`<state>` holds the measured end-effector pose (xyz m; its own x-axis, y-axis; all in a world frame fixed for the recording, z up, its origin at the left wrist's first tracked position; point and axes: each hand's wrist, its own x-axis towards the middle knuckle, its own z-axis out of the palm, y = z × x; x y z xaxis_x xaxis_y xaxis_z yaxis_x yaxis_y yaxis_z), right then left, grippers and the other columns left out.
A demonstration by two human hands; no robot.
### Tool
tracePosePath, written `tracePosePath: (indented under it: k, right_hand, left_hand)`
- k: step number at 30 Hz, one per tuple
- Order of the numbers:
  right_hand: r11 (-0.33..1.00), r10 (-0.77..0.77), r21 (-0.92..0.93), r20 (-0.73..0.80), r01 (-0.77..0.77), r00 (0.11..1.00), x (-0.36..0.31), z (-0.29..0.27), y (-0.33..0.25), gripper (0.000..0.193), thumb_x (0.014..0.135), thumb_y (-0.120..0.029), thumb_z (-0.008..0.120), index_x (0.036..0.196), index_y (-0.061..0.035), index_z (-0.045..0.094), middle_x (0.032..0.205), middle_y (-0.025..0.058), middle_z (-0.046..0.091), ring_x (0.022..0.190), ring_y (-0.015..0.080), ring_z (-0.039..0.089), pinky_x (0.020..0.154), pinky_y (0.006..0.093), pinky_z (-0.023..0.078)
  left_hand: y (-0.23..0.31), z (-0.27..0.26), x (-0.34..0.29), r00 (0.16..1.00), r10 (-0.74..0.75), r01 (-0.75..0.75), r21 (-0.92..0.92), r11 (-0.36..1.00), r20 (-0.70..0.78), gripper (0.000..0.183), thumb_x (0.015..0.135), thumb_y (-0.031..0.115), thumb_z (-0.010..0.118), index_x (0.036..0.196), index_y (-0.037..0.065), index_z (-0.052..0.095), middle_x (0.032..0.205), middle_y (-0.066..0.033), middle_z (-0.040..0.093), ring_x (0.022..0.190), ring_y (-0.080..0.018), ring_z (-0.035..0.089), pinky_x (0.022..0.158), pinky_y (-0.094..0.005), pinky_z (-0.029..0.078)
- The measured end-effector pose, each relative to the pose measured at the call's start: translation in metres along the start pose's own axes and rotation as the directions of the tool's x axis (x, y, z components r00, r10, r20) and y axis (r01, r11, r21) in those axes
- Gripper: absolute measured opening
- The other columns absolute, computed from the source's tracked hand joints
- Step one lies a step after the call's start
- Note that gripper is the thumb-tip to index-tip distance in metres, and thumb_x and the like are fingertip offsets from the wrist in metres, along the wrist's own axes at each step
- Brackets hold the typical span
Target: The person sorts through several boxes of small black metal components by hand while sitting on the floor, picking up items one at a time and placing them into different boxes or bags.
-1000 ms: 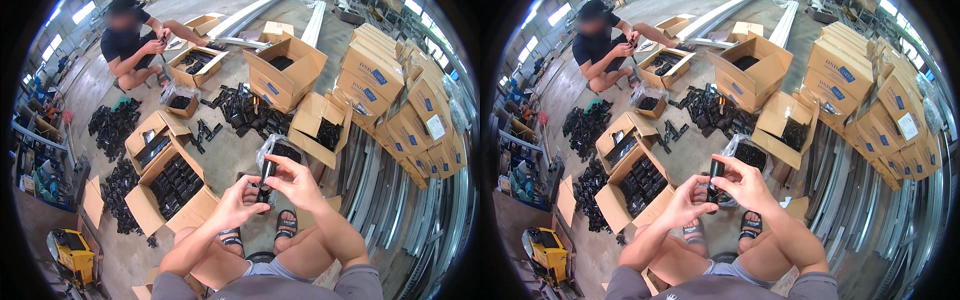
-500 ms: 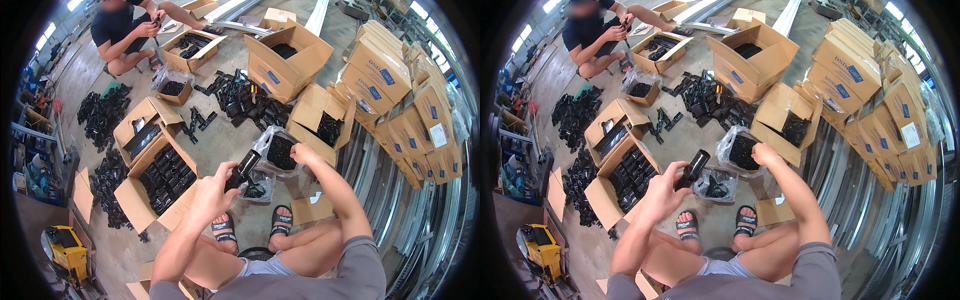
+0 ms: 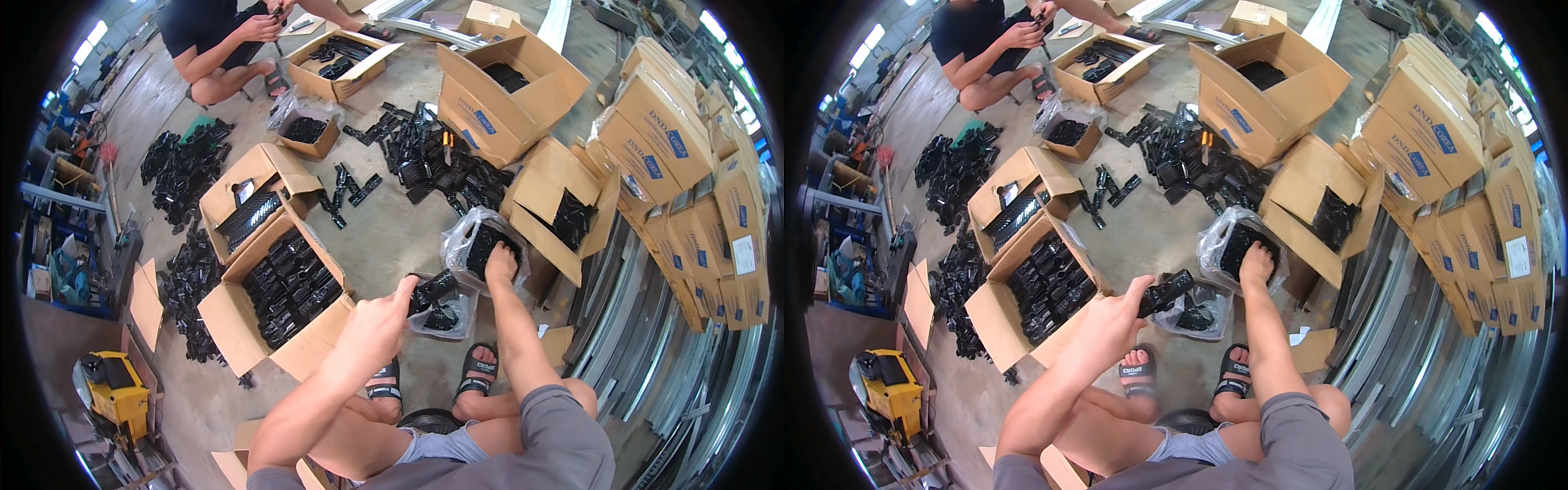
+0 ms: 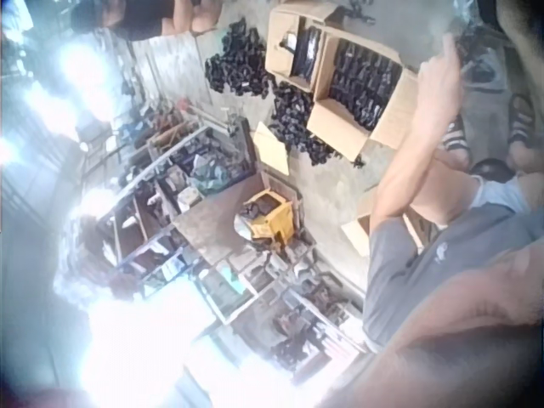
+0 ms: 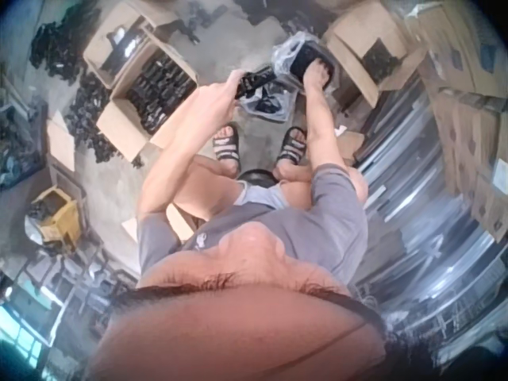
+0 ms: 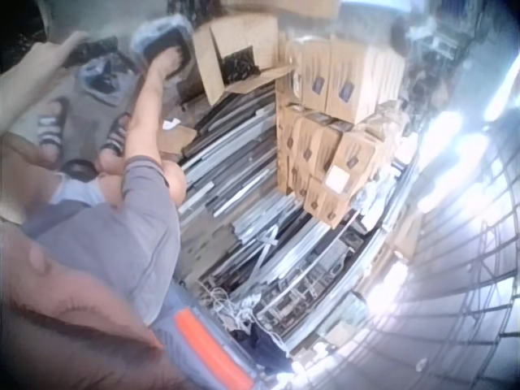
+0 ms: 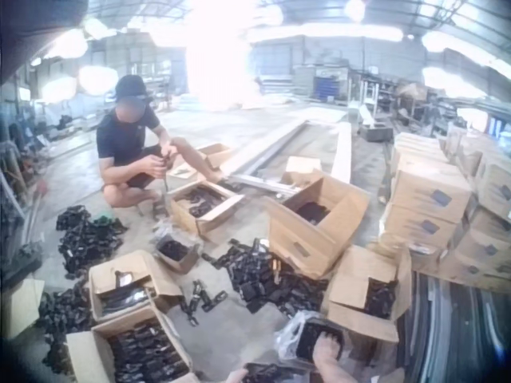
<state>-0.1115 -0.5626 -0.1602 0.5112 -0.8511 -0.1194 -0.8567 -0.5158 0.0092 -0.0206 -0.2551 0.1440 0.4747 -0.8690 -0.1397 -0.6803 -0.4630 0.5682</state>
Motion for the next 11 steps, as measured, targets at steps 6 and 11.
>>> tracePosePath:
  k: [6,11]
  right_hand:
    - [0.956,0.085,0.272,0.107,-0.111,0.991,0.010,-0.012,0.021,0.019,0.090,-0.010,0.062,0.108,-0.0077,0.065,0.110,0.0198,0.069,0.107,0.0394,0.066,0.092,0.0488,0.053]
    - [0.863,-0.344,0.391,-0.012,0.321,0.939,-0.010,-0.052,0.022,0.027,0.089,-0.015,0.067,0.115,-0.0079,0.065,0.113,0.0213,0.068,0.113,0.0409,0.063,0.096,0.0521,0.051]
  left_hand:
    - [-0.002,0.005,0.000,0.999,0.032,-0.032,0.050,0.998,-0.001,0.064,0.080,0.002,0.071,0.136,0.002,0.039,0.085,-0.0220,0.068,0.076,-0.0416,0.067,0.064,-0.0477,0.052]
    - [-0.001,0.008,0.000,0.999,-0.024,0.020,0.102,0.995,0.033,0.063,0.081,0.003,0.070,0.136,0.002,0.039,0.086,-0.0220,0.069,0.079,-0.0433,0.068,0.066,-0.0464,0.055]
